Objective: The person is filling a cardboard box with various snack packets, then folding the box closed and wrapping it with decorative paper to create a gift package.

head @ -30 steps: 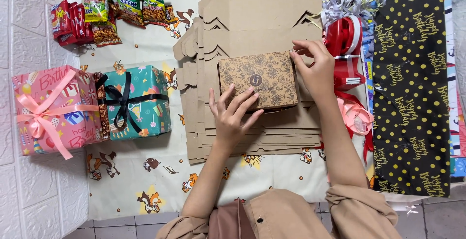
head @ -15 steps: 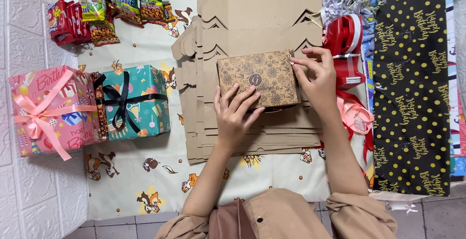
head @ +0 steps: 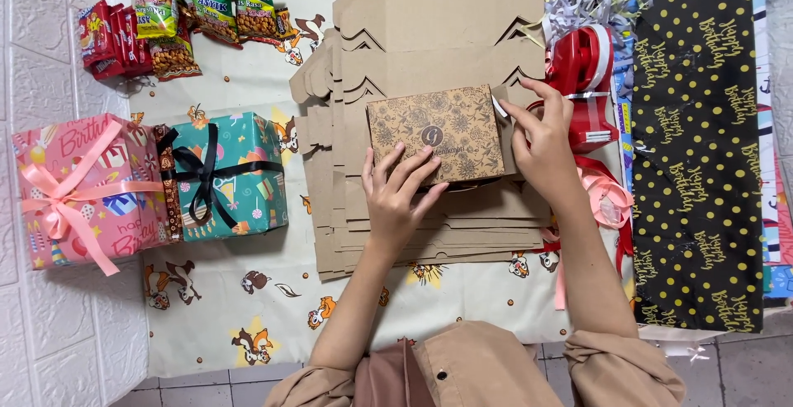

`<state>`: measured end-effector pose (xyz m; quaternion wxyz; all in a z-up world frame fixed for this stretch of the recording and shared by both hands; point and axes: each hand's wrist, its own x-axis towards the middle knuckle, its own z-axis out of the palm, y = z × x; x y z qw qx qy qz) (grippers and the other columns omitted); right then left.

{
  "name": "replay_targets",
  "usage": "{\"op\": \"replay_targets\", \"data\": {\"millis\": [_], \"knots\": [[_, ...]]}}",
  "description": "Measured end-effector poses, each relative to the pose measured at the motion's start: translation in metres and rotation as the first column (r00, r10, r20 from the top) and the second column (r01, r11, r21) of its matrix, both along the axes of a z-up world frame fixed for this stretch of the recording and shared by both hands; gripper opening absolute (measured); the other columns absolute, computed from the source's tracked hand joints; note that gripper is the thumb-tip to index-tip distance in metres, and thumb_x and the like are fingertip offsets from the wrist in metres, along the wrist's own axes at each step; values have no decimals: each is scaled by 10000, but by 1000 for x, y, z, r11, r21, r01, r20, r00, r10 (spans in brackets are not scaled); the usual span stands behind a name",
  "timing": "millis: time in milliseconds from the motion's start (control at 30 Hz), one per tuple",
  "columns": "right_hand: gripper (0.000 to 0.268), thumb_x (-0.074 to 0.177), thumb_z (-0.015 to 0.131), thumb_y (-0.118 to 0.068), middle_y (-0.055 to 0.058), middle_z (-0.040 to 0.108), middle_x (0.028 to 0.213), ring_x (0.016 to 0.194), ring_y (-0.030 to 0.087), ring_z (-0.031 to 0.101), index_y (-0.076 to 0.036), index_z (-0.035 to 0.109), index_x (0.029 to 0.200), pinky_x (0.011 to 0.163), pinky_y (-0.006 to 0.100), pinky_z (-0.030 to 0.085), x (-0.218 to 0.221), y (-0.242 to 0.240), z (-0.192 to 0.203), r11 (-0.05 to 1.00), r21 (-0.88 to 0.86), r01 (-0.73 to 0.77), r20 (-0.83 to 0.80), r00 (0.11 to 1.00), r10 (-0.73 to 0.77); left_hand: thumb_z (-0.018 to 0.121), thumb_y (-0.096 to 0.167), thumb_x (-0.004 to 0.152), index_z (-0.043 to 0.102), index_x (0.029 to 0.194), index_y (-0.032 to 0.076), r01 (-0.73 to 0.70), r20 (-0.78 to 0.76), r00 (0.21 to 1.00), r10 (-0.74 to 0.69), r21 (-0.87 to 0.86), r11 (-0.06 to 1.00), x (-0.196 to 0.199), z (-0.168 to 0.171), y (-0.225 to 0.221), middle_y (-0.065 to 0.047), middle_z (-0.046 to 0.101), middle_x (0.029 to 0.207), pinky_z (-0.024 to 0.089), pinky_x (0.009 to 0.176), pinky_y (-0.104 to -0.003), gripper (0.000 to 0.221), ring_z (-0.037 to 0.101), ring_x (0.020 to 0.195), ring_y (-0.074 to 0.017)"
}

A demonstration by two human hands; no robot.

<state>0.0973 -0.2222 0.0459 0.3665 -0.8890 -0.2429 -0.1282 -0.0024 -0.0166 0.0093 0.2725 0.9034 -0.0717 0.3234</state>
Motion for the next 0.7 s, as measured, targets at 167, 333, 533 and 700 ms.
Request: {"op": "replay_targets", "data": {"millis": [167,333,533,700], "knots": [[408,809,499,105,131,428,1299,1136,350,405,-58,677,1138,959,407,415,1,8,7,997,80,9,-10,1000,-9,731,396,803,681,1113,274,-3,7,1000,3,3,1000,1,-1,1,99,650,1163,222,1126,-531,337,527,1176,-204],[415,804,491,103,122,445,1295,1130,337,420,-86,700,1109,961,396,422,-2,9,11,993,117,9,-6,1000,-8,729,402,803,683,1105,272,-4,13,1000,4,7,1000,1,-2,1,99,650,1163,222,1129,-528,332,527,1174,-200],[440,789,493,121,101,444,1301,1164,329,389,-124,726,1070,983,370,407,0,8,11,1000,18,13,68,998,-14,727,397,805,682,1107,274,-3,15,1000,3,2,1000,1,-4,1,98,651,1158,226,1127,-529,329,527,1168,-201],[449,783,473,122,89,458,1299,1167,323,409,-131,720,1059,974,362,417,0,1,4,994,103,-20,-18,1000,22,734,402,795,683,1108,280,-7,19,1000,7,-4,1000,1,-3,1,98,652,1153,228,1124,-536,340,528,1165,-203]]}}
